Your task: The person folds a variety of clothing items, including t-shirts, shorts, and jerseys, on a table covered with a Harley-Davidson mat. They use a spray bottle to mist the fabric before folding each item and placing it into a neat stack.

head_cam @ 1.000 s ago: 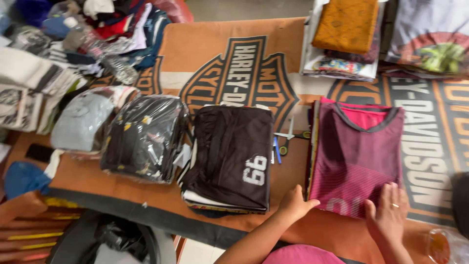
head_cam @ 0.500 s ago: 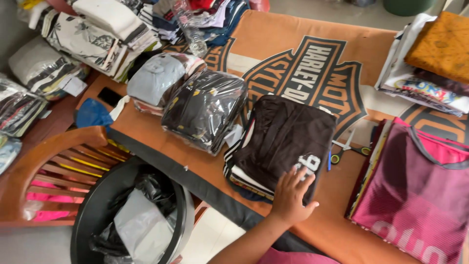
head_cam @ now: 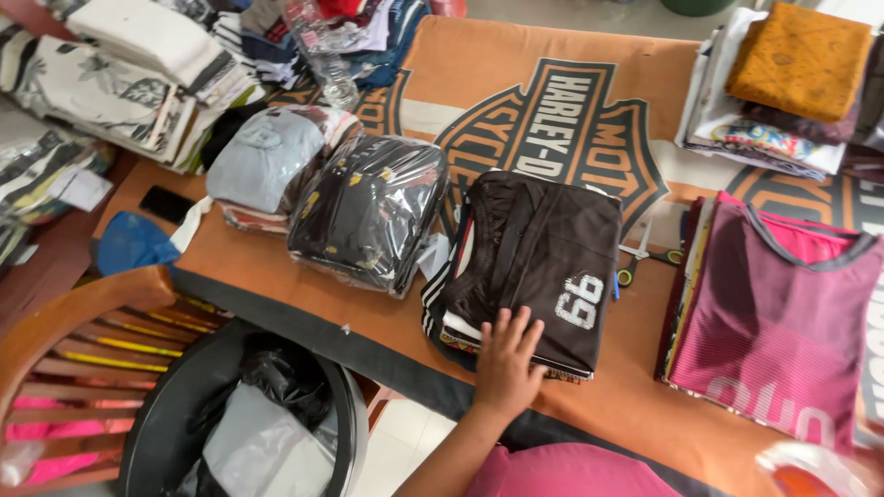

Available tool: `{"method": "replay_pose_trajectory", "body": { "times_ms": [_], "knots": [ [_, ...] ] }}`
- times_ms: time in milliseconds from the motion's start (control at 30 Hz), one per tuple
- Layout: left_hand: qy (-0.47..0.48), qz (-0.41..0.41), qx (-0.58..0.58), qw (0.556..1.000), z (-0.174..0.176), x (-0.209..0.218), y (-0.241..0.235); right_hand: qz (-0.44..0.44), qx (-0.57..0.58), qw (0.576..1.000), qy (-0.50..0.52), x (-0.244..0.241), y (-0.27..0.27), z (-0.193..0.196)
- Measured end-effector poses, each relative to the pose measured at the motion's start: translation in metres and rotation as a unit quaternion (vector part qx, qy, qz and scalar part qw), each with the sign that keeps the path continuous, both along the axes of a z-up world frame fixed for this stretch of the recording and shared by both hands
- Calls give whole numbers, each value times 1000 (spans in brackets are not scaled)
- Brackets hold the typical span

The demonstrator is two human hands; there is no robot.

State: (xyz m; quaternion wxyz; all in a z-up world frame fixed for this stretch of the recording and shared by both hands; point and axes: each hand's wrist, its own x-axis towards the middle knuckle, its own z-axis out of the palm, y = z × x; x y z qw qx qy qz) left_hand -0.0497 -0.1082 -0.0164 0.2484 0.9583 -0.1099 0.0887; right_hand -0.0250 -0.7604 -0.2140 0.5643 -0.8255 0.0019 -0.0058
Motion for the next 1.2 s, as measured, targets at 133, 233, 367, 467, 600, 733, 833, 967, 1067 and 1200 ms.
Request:
{"method": "replay_pose_trajectory", "body": {
  "times_ms": [133, 233, 367, 467, 600, 733, 833, 967, 1067, 1200],
  "knots": [
    [-7, 20, 5, 1000, -8, -3, 40, -17, 66, 997, 43, -11, 112, -10],
    [-9, 57, 18, 998, -16, -4, 62, -48, 157, 985, 48, -19, 282, 161],
    [-44, 90, 7, 995, -29, -3, 74, 8, 128, 984, 120, -3, 365, 204],
    [-76, 79, -34, 993, -32, -4, 79, 109, 107, 983, 101, -7, 398, 203],
    [-110, 72, -74, 989, -29, -3, 82, 134, 21, 985, 109, -13, 421, 215],
    [-140, 74, -71, 985, -7, -3, 73, 51, 149, 975, 156, -1, 397, 174],
    [-176, 55, -84, 979, 9, -2, 59, 31, 157, 982, 97, 1, 387, 182],
    [-195, -16, -140, 971, 20, 1, 32, -28, 180, 974, 137, -7, 375, 172],
    [-218, -50, -168, 960, 30, 2, 13, 51, 149, 980, 123, -19, 374, 177],
    [-223, -94, -218, 946, 28, -2, -7, 163, -8, 986, 44, -36, 387, 180]
  ]
}}
